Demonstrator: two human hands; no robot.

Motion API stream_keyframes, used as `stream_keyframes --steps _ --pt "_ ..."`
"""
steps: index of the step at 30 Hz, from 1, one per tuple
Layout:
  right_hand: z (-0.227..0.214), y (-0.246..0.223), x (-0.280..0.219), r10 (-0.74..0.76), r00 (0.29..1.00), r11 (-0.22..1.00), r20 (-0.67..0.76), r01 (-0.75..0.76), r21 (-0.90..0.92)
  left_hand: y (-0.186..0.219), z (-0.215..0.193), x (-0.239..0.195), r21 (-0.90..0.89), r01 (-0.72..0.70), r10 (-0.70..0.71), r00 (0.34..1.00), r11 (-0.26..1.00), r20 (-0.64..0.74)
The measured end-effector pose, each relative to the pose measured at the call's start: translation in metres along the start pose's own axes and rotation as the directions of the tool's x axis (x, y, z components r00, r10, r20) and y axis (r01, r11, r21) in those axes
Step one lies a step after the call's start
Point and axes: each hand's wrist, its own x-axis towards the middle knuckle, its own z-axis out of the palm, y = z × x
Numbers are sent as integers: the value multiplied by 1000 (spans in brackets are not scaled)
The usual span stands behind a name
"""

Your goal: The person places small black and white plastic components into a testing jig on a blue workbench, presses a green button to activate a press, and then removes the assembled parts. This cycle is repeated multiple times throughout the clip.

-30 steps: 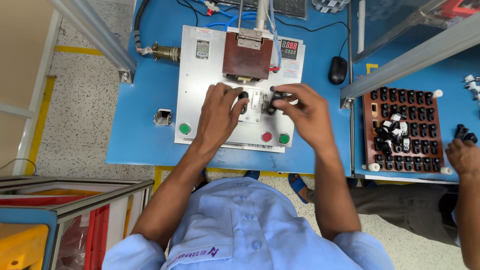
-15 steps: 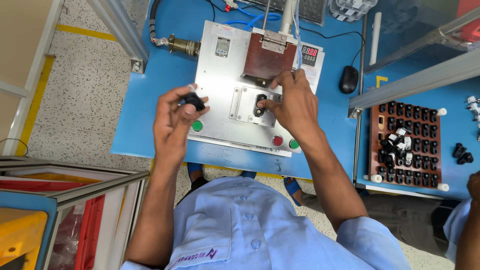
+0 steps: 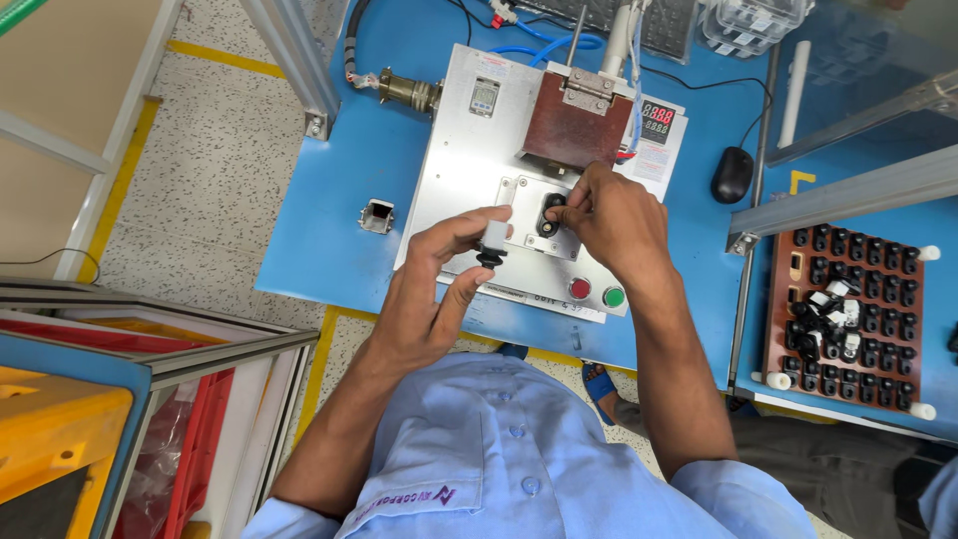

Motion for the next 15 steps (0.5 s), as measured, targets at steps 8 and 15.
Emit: stream_keyframes --steps 8,15 --pt "0 0 2 19 1000 1000 13 -19 8 -10 2 -10 -10 -27 27 1000 1000 11" --pt "1 1 -2 -18 999 1000 -28 19 25 -6 -5 -5 -814 204 -297 954 543 41"
